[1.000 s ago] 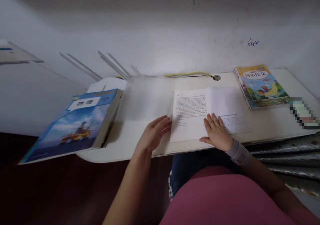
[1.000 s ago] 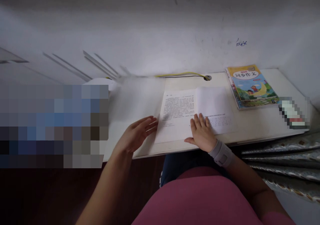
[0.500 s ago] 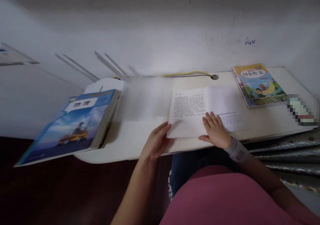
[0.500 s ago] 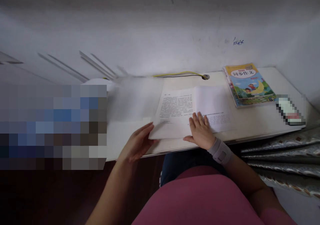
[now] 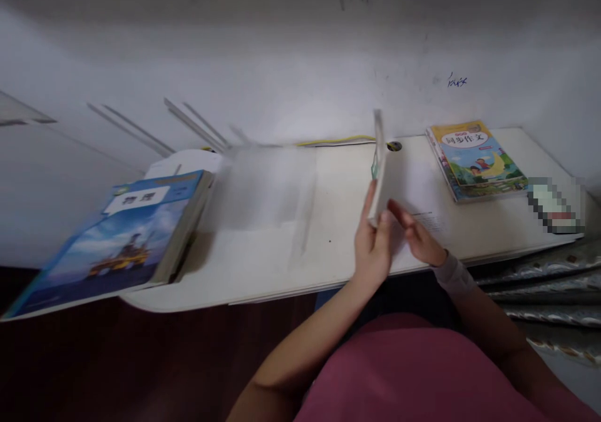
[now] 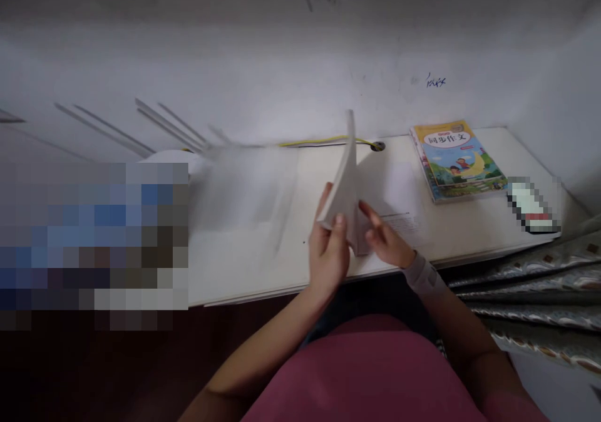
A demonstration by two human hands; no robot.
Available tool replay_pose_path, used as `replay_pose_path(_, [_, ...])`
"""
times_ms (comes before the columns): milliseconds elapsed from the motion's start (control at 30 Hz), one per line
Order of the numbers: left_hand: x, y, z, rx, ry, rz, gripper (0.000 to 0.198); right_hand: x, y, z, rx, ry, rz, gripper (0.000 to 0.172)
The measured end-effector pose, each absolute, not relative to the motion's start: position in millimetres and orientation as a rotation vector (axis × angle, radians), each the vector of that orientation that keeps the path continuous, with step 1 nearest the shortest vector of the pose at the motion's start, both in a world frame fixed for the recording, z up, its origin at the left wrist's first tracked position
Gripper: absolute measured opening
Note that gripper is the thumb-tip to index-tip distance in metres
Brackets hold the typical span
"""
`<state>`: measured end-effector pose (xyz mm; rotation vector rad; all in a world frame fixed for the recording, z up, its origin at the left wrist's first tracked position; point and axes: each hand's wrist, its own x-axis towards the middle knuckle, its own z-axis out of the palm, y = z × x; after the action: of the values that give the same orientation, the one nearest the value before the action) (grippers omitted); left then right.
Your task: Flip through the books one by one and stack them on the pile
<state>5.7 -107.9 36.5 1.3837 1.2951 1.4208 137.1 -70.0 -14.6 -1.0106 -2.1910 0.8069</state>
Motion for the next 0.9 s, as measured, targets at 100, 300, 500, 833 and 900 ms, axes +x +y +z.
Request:
replay_pose_path(100, [37.6,-97.2,33.2,1.617,1.118,1.405,0.055,159.2,-59.9,7.0,-1.093,-1.871,1.002,0.080])
replay_pose_path(300, [87.6,-77.4,-17.3,1.778,0.991,1.133,0.055,200.6,-43.2,4.3,-1.147,-1.382,1.386,0.068])
replay_pose_path(500, [59.9,-70.9,-32.8,2.155,1.005,0.851,0.059,225.7,-39.1,-32.3,-1.355,-1.310,1.311,0.043])
replay_pose_path(833, [-49.0,-85.0,-62.2,2.389,1.630,0.681,0.067,233.9,-42.6,-43.4,-1.313,-1.191,1.348,0.045])
replay_pose_path(900, [-47.5,-87.8,-60.2,2.460,1.637,0.600,0.062,234.5,-44.9,-42.5,-1.360,-1.282,1.217,0.044])
